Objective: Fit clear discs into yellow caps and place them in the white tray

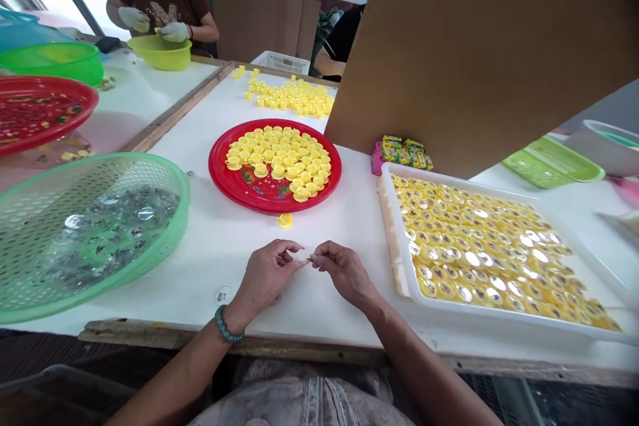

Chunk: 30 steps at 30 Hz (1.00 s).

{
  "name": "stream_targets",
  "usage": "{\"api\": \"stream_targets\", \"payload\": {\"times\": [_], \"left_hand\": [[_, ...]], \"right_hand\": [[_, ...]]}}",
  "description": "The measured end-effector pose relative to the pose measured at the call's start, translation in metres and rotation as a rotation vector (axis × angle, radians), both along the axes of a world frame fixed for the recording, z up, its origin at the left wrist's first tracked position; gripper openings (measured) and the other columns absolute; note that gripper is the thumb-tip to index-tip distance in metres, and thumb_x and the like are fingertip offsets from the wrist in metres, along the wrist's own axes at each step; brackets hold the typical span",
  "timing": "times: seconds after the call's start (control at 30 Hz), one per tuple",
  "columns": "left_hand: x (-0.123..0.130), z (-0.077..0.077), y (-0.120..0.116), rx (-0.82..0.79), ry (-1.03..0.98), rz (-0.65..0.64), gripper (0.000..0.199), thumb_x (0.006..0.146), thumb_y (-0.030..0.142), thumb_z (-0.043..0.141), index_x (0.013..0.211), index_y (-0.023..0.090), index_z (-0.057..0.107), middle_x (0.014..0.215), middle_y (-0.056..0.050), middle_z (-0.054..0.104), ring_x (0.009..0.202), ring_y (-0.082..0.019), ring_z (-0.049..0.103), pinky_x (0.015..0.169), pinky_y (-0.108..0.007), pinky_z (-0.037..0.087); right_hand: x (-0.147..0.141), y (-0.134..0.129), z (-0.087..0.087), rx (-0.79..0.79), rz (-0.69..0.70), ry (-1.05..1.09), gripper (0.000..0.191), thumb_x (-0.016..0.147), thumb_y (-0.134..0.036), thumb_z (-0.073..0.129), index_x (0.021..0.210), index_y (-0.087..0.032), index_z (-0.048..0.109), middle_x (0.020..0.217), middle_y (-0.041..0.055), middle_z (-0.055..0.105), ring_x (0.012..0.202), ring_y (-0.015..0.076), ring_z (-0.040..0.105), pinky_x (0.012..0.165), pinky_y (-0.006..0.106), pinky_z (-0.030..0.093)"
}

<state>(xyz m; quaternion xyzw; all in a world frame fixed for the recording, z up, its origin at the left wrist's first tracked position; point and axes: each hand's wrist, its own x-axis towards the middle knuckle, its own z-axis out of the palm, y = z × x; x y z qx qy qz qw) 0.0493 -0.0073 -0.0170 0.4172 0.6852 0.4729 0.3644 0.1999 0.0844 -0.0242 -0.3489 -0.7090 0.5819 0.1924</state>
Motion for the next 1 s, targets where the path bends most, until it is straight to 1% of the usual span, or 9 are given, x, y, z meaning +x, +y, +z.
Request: {"api": "stream_targets", "payload": {"times": [0.13, 0.2, 0.43, 0.57, 0.63, 0.7, 0.8, 0.87, 1.0], "left_hand": [[0.002, 0.005, 0.003, 0.029, 0.067, -0.119, 0.013, 0.071, 0.027, 0.064, 0.082, 0.023, 0.07, 0.077, -0.002, 0.069, 0.068, -0.016, 0.06, 0.065, -0.027, 0.046], [0.004, 0.004, 0.005, 0.007, 0.03, -0.095, 0.011, 0.071, 0.027, 0.063, 0.079, 0.022, 0.07, 0.075, -0.002, 0.069, 0.068, -0.017, 0.061, 0.064, -0.027, 0.046], [0.011, -0.005, 0.007, 0.01, -0.439, 0.109, 0.014, 0.068, 0.026, 0.067, 0.074, 0.017, 0.059, 0.068, -0.001, 0.064, 0.067, -0.015, 0.061, 0.066, -0.026, 0.048], [0.015, -0.003, 0.005, -0.006, -0.591, 0.121, 0.024, 0.067, 0.028, 0.069, 0.085, 0.017, 0.056, 0.072, -0.002, 0.067, 0.072, -0.016, 0.063, 0.071, -0.028, 0.048], [0.015, -0.001, 0.004, -0.042, -0.543, 0.082, 0.028, 0.069, 0.031, 0.068, 0.091, 0.018, 0.057, 0.072, -0.003, 0.068, 0.073, -0.017, 0.063, 0.07, -0.029, 0.048], [0.014, 0.001, 0.003, -0.065, -0.38, 0.026, 0.023, 0.073, 0.034, 0.063, 0.089, 0.018, 0.061, 0.072, -0.003, 0.068, 0.071, -0.017, 0.062, 0.067, -0.028, 0.047], [0.011, 0.003, 0.0, -0.078, -0.024, -0.035, 0.018, 0.079, 0.035, 0.055, 0.078, 0.021, 0.064, 0.069, -0.002, 0.066, 0.065, -0.016, 0.06, 0.062, -0.026, 0.044], [0.01, 0.002, 0.0, -0.09, 0.113, -0.047, 0.016, 0.081, 0.032, 0.051, 0.077, 0.023, 0.064, 0.068, 0.0, 0.066, 0.065, -0.016, 0.06, 0.061, -0.026, 0.042], [0.011, -0.007, 0.003, -0.097, 0.014, -0.036, 0.018, 0.083, 0.034, 0.047, 0.08, 0.023, 0.061, 0.068, 0.0, 0.067, 0.068, -0.016, 0.063, 0.062, -0.025, 0.044]], "right_hand": [[0.002, 0.004, 0.006, -0.002, 0.097, -0.055, 0.013, 0.08, -0.028, 0.057, 0.074, -0.018, 0.061, 0.066, -0.0009, 0.061, 0.065, 0.0125, 0.056, 0.063, 0.024, 0.045], [0.002, 0.005, 0.008, -0.041, 0.09, -0.029, 0.012, 0.08, -0.028, 0.056, 0.075, -0.018, 0.062, 0.067, -0.0005, 0.062, 0.066, 0.0131, 0.057, 0.065, 0.025, 0.046], [0.001, -0.007, -0.003, -0.2, -0.045, 0.095, 0.018, 0.076, -0.029, 0.06, 0.089, -0.018, 0.063, 0.076, 0.0024, 0.065, 0.072, 0.015, 0.059, 0.067, 0.028, 0.047], [-0.002, -0.01, -0.004, -0.183, -0.063, 0.179, 0.015, 0.077, -0.03, 0.06, 0.088, -0.019, 0.061, 0.08, 0.0019, 0.064, 0.073, 0.0143, 0.058, 0.066, 0.027, 0.046], [-0.002, -0.007, -0.001, -0.129, -0.017, 0.165, 0.011, 0.08, -0.028, 0.058, 0.086, -0.019, 0.059, 0.076, 0.0008, 0.062, 0.072, 0.0136, 0.057, 0.066, 0.026, 0.045], [-0.001, -0.003, 0.004, -0.026, 0.05, 0.105, 0.009, 0.083, -0.026, 0.054, 0.086, -0.019, 0.059, 0.075, 0.0005, 0.061, 0.071, 0.0133, 0.055, 0.065, 0.025, 0.045], [0.003, 0.001, 0.008, 0.237, 0.118, 0.002, 0.012, 0.087, -0.021, 0.048, 0.088, -0.02, 0.061, 0.081, 0.0022, 0.062, 0.074, 0.014, 0.057, 0.068, 0.026, 0.045], [0.004, 0.0, 0.009, 0.407, 0.147, -0.048, 0.017, 0.088, -0.018, 0.046, 0.094, -0.021, 0.062, 0.087, 0.0041, 0.063, 0.077, 0.0148, 0.058, 0.07, 0.026, 0.045], [0.004, -0.009, 0.006, 0.552, 0.17, -0.128, 0.03, 0.084, -0.017, 0.053, 0.114, -0.022, 0.057, 0.102, 0.0073, 0.061, 0.079, 0.016, 0.059, 0.069, 0.027, 0.047]]}}
